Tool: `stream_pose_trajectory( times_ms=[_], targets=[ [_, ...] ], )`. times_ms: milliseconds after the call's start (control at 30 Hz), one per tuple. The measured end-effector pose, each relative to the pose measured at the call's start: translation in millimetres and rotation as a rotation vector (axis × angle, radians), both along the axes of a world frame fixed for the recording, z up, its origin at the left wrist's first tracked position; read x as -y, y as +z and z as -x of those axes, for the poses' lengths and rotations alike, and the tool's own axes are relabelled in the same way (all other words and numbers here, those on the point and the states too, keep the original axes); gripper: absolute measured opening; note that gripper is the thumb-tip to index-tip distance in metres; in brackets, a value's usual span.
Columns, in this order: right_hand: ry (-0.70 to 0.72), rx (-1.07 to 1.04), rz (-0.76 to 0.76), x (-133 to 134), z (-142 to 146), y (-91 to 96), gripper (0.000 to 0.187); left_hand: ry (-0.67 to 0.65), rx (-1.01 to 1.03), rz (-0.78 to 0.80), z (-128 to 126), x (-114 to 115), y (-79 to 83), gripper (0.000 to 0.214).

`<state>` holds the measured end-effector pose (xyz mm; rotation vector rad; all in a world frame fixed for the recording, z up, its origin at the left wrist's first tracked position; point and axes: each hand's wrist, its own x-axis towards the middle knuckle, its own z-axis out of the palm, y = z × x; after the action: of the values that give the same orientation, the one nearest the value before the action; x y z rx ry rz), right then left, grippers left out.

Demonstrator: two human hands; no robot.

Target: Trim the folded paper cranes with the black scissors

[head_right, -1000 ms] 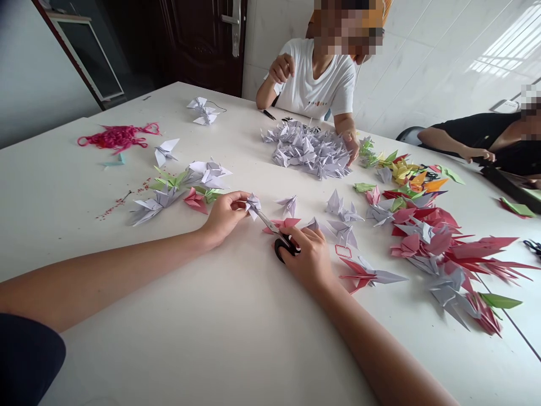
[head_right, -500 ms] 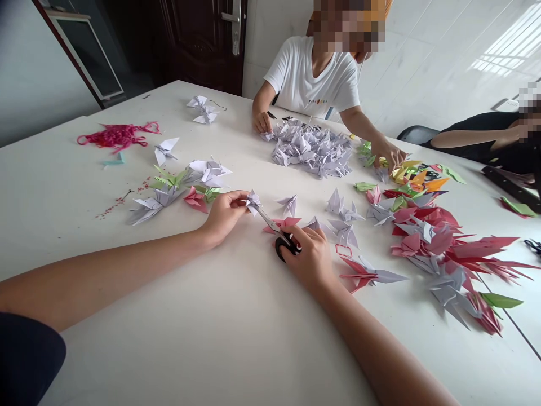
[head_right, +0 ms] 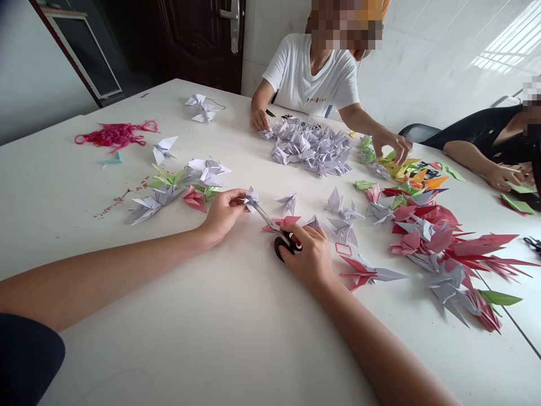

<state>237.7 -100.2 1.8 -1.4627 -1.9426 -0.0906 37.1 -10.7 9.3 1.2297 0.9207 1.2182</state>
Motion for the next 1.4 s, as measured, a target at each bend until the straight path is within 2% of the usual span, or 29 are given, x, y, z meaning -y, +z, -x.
stream_pose_trajectory(
  times_ms=[567, 1400],
  targets=[
    [0.001, -0.007, -0.008, 0.6, 0.4, 1.4, 0.023, 0.000, -0.002, -0.008, 0.4, 0.3, 0.6, 0.016],
    [0.024, 0.014, -0.022, -1.0, -1.4, -0.4, 0.021, 0.034, 0.009, -0.016, 0.8, -1.2, -2.9, 0.025]
  ],
)
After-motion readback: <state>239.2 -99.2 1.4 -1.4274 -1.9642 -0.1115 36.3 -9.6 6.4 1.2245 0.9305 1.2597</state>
